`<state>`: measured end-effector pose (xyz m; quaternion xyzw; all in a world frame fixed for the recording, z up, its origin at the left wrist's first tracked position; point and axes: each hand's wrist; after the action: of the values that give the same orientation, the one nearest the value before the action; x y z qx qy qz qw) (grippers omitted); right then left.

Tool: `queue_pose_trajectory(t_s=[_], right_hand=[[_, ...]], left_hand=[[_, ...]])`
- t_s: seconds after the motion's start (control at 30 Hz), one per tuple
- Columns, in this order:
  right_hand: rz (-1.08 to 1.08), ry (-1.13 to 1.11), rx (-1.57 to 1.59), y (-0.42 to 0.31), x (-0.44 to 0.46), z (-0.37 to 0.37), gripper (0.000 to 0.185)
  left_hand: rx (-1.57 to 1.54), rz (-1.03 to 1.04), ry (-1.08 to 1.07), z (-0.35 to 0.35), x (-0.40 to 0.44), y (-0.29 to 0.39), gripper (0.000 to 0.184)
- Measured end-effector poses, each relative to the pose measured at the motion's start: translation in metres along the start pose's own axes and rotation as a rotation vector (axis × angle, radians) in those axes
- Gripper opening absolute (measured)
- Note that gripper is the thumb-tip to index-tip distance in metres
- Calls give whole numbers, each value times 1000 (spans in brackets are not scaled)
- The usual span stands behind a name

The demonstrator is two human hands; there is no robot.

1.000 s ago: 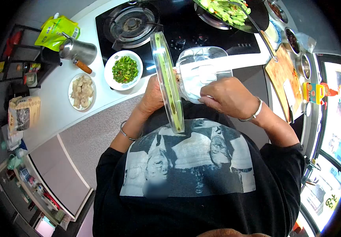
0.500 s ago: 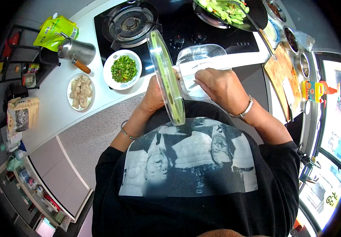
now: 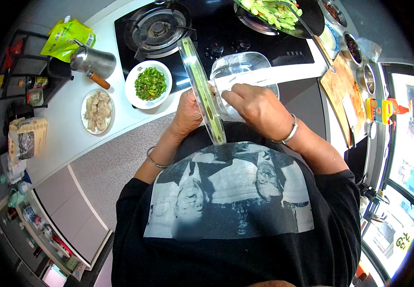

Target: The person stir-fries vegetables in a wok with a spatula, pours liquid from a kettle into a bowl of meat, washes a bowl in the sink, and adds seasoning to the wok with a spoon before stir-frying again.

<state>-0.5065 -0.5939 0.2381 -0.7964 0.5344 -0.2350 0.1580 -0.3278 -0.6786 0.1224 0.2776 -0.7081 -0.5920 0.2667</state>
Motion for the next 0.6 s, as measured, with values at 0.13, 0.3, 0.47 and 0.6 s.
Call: queue_pose_trajectory(t_s=[0.13, 0.3, 0.47, 0.6], right_hand=[[-73, -24, -86, 7, -2, -20, 9], [-122, -95, -27, 16, -11, -18, 15], [113, -25, 234, 28, -19, -16, 6], [279, 82, 443, 40, -19, -25, 3]], left_hand=[[104, 50, 32, -7, 1, 5, 24], [-192, 10, 56, -5, 4, -8, 26], [-147, -110, 28, -4, 6, -6, 26], [-164, -95, 34, -1, 11, -8, 25]])
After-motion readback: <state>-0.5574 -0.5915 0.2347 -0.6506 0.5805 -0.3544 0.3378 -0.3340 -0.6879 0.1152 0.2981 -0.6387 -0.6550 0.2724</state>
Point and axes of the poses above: each hand's wrist, its own x-axis towards the middle knuckle, its own z-axis out of the palm, y = z × x, and after that the axes turned 9 degrees about x, right-handed
